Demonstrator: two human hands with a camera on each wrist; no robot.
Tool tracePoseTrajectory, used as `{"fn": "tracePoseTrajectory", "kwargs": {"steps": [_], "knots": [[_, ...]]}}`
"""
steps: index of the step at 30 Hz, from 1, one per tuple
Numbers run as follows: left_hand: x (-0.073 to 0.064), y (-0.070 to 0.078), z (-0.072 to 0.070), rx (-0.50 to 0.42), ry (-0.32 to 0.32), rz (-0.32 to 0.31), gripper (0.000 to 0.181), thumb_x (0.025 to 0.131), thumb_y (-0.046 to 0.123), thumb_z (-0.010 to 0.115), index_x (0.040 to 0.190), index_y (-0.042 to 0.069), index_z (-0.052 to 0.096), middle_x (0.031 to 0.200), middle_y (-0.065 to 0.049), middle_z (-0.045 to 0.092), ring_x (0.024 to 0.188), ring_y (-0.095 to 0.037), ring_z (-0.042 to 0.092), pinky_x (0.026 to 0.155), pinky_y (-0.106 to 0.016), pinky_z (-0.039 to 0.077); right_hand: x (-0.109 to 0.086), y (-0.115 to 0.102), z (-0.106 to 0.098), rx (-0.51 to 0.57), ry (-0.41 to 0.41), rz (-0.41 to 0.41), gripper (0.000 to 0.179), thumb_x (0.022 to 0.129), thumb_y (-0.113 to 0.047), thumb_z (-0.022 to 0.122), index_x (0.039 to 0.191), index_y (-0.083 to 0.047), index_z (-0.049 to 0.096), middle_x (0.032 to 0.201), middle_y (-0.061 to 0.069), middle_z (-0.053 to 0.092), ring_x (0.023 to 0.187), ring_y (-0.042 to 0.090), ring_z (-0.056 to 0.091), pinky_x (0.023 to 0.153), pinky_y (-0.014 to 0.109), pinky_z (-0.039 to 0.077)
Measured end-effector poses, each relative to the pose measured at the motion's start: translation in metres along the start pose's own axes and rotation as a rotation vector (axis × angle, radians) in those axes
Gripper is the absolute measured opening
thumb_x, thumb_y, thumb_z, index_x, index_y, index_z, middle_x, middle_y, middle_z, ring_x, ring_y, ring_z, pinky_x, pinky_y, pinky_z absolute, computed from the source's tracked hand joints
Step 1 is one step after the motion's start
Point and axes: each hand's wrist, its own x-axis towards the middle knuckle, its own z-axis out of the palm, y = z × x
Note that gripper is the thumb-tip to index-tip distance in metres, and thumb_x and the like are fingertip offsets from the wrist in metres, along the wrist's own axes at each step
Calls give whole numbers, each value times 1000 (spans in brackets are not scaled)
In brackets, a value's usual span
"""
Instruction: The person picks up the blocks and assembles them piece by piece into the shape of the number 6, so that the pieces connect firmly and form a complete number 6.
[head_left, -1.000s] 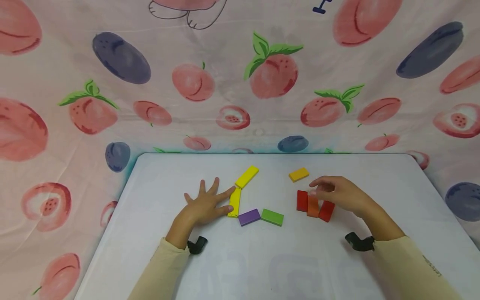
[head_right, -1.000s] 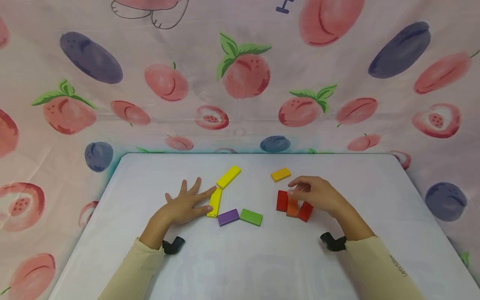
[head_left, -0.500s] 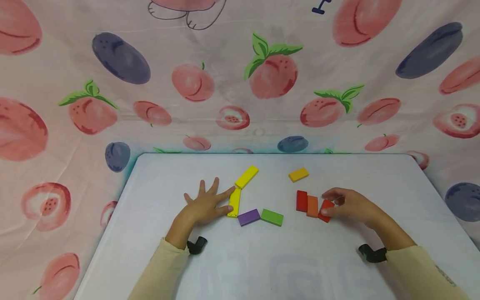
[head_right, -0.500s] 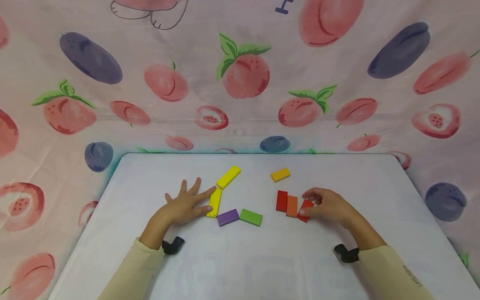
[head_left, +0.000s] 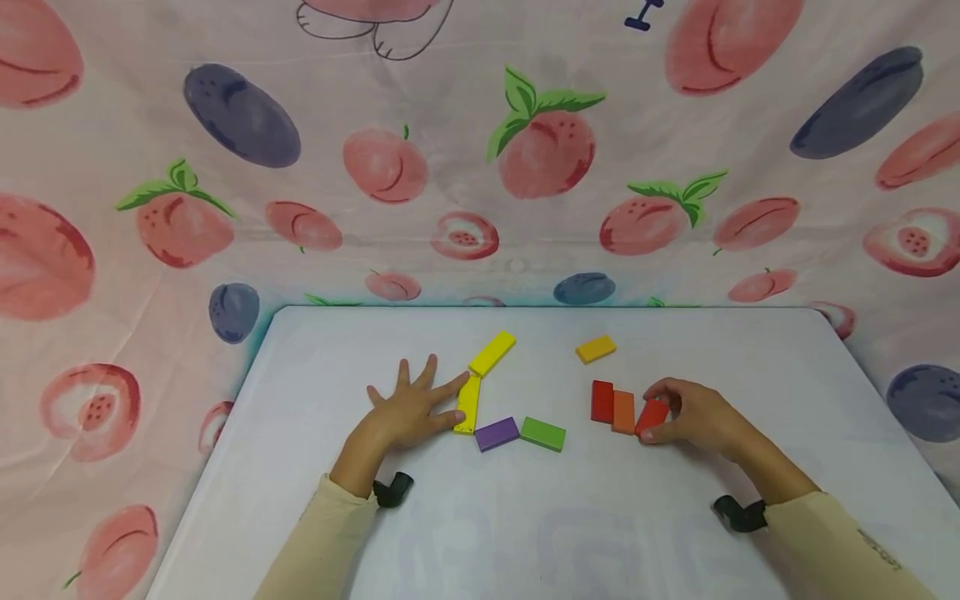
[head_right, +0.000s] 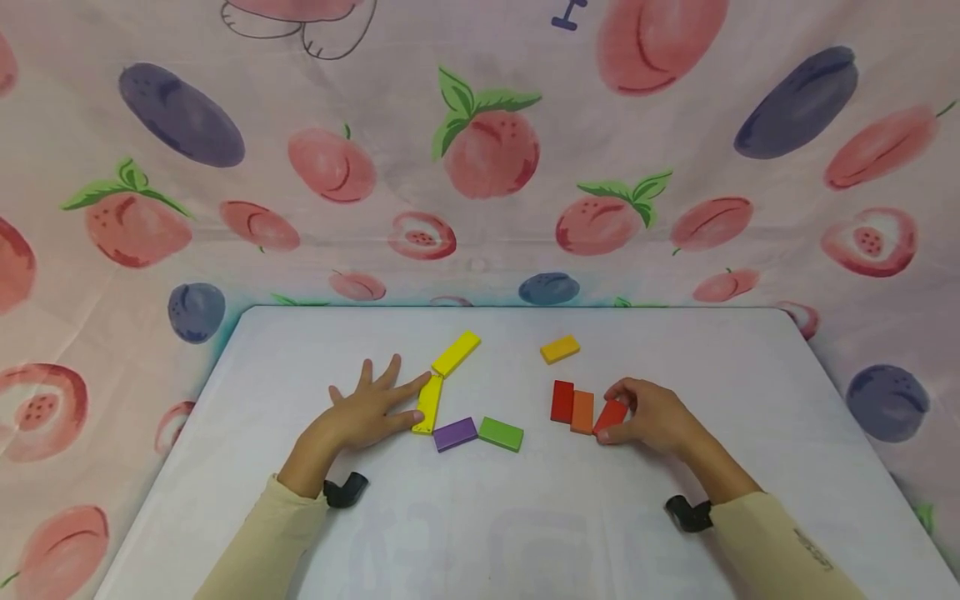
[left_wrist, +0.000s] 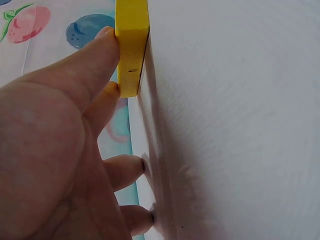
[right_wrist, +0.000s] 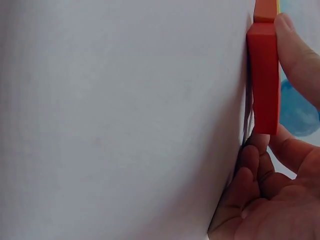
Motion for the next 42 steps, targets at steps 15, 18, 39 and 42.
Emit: {"fn": "tracePoseTrajectory", "kwargs": {"steps": [15, 18, 39, 42], "knots": [[2, 0, 1, -10, 4, 4, 65, 97, 62, 56, 156, 52, 31, 174, -11, 7, 155, -53, -8, 101, -92, -4, -6, 21, -15, 517, -163, -7, 39, 95, -24, 74, 123, -1, 59, 107, 8, 55, 102, 20, 56, 78, 28, 58], [2, 0, 1, -9, 4, 5, 65, 97, 62, 55, 156, 51, 31, 174, -11, 6, 155, -53, -8, 100, -92, -4, -9, 18, -14, 618, -201, 17, 36, 99, -23, 69, 128, -4, 59, 112, 6, 59, 103, 20, 60, 82, 30, 60], [-1, 0, 1, -7, -1, -4, 66, 96, 63, 56, 156, 53, 29, 174, -9, 5, 155, -53, -8, 101, -91, -3, -27, -28, 38, 811, -459, -22, 53, 101, -22, 65, 147, 0, 48, 139, 16, 53, 118, 22, 57, 96, 35, 59], [0, 0, 1, -11, 0, -1, 66, 96, 62, 57, 156, 52, 29, 174, -10, 5, 155, -53, -8, 101, -91, -3, -28, -33, 42, 803, -460, -21, 56, 100, -20, 67, 147, 1, 46, 137, 14, 56, 115, 21, 60, 95, 34, 59]]}}
